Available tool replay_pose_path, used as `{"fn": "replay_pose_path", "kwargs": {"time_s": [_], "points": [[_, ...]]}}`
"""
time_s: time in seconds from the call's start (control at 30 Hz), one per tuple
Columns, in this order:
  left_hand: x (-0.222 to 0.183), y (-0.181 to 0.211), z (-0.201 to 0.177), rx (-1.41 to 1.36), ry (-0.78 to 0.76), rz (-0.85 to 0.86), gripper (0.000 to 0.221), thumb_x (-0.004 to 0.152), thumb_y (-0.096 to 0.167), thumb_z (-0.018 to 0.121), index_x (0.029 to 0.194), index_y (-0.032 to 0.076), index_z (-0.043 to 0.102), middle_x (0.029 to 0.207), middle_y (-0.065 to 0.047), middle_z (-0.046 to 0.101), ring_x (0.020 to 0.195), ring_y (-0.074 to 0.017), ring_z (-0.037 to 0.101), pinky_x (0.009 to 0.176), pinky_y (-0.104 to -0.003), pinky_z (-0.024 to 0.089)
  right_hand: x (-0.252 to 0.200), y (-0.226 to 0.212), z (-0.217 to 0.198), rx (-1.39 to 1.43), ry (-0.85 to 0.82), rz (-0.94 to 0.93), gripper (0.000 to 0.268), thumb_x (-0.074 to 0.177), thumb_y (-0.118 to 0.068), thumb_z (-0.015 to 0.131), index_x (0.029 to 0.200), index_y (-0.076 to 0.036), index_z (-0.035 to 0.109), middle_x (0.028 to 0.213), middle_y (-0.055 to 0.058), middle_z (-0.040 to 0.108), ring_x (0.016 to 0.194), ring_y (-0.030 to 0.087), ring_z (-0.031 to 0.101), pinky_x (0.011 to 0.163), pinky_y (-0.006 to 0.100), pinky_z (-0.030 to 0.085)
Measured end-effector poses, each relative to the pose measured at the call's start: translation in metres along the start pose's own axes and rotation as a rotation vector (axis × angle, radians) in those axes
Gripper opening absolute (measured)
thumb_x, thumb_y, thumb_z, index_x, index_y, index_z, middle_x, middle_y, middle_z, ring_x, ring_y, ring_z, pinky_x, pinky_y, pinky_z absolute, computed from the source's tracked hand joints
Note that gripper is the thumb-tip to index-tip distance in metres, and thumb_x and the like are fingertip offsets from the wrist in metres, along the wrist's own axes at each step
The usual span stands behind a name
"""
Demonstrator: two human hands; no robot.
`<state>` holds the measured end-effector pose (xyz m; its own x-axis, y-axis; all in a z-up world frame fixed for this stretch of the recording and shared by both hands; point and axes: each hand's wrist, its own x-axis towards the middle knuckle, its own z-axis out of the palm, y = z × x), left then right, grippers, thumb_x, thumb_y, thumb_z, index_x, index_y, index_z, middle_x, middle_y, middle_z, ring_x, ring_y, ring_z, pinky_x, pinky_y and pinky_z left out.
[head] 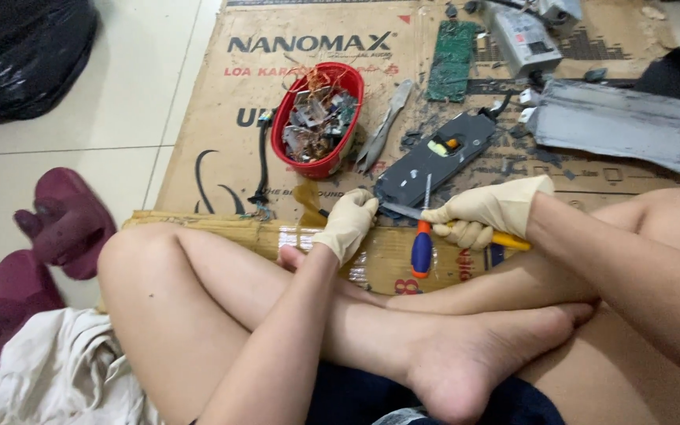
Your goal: Disassembling an electronic component by unscrewing casing screws and prying the parts apart while sitting on the floor.
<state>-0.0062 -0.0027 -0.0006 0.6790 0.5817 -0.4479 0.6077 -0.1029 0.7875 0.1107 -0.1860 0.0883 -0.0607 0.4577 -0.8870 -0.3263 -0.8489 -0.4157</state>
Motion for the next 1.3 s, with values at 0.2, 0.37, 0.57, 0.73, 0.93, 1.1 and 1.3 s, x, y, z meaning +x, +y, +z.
{"fn": "replay_pose_path", "kwargs": {"time_s": [0.2, 0.37, 0.57, 0.73, 0.93, 1.1, 1.3], "points": [[0.028, -0.021, 0.006, -0.086, -0.008, 0.022, 0.021, 0.092, 0.032, 0.061, 0.091, 0.017, 0.075, 0.069, -0.004, 0.069, 0.066, -0.0151, 0.071, 0.075, -0.028, 0.056, -0.051, -0.009, 0.04, -0.212, 0.54, -0.142, 0.061, 0.106, -0.049, 0.054, 0.067, -0.004, 0.065, 0.042, -0.002, 0.038, 0.025, 0.011, 0.031, 0.021, 0.024, 0.024], [-0.008, 0.005, -0.018, -0.329, -0.179, 0.096, 0.015, 0.1, 0.014, 0.056, 0.097, 0.003, 0.066, 0.076, -0.003, 0.059, 0.066, -0.0118, 0.052, 0.063, -0.024, 0.046, -0.046, 0.024, -0.005, -0.385, 1.014, -0.112, 0.048, 0.101, -0.044, 0.057, 0.09, -0.001, 0.075, 0.075, 0.013, 0.062, 0.066, 0.03, 0.051, 0.062, 0.042, 0.038], [0.008, -0.005, -0.006, -0.22, -0.083, 0.018, 0.018, 0.095, 0.022, 0.06, 0.099, 0.008, 0.072, 0.075, -0.003, 0.065, 0.067, -0.0123, 0.062, 0.071, -0.026, 0.051, -0.029, 0.018, 0.028, -0.725, 1.269, -0.285, 0.039, 0.106, -0.036, 0.048, 0.113, -0.01, 0.075, 0.104, 0.02, 0.076, 0.096, 0.043, 0.071, 0.088, 0.054, 0.054], [0.008, -0.001, -0.002, 0.04, 0.023, -0.037, 0.023, 0.09, 0.037, 0.062, 0.095, 0.02, 0.077, 0.072, -0.002, 0.073, 0.081, -0.0187, 0.076, 0.087, -0.035, 0.058, -0.011, 0.01, 0.063, -1.013, 1.126, -0.244, 0.043, 0.107, -0.047, 0.043, 0.122, -0.019, 0.073, 0.104, 0.013, 0.078, 0.1, 0.028, 0.076, 0.094, 0.047, 0.059], [0.006, 0.009, 0.001, 0.175, 0.018, -0.021, 0.032, 0.096, 0.035, 0.053, 0.109, 0.017, 0.076, 0.112, -0.01, 0.076, 0.115, -0.0302, 0.069, 0.104, -0.045, 0.052, 0.031, 0.032, 0.084, -1.201, 1.366, -0.322, 0.034, 0.105, -0.033, 0.047, 0.095, -0.017, 0.075, 0.078, 0.004, 0.076, 0.083, 0.026, 0.077, 0.076, 0.045, 0.062], [0.006, 0.01, 0.001, 0.212, -0.011, -0.017, 0.039, 0.099, 0.035, 0.047, 0.12, 0.013, 0.071, 0.127, -0.013, 0.069, 0.125, -0.0332, 0.063, 0.11, -0.049, 0.047, 0.026, 0.015, 0.083, -0.881, 1.161, -0.182, 0.042, 0.103, -0.04, 0.043, 0.096, -0.011, 0.073, 0.083, 0.011, 0.078, 0.087, 0.034, 0.077, 0.08, 0.051, 0.06], [-0.005, 0.01, 0.001, 0.188, -0.009, 0.117, 0.037, 0.101, 0.025, 0.045, 0.117, -0.001, 0.067, 0.141, -0.025, 0.055, 0.136, -0.0435, 0.05, 0.118, -0.05, 0.038, 0.037, 0.003, 0.033, -0.517, 0.895, -0.066, 0.047, 0.102, -0.037, 0.054, 0.095, 0.002, 0.079, 0.089, 0.026, 0.077, 0.089, 0.04, 0.076, 0.076, 0.048, 0.058]]}}
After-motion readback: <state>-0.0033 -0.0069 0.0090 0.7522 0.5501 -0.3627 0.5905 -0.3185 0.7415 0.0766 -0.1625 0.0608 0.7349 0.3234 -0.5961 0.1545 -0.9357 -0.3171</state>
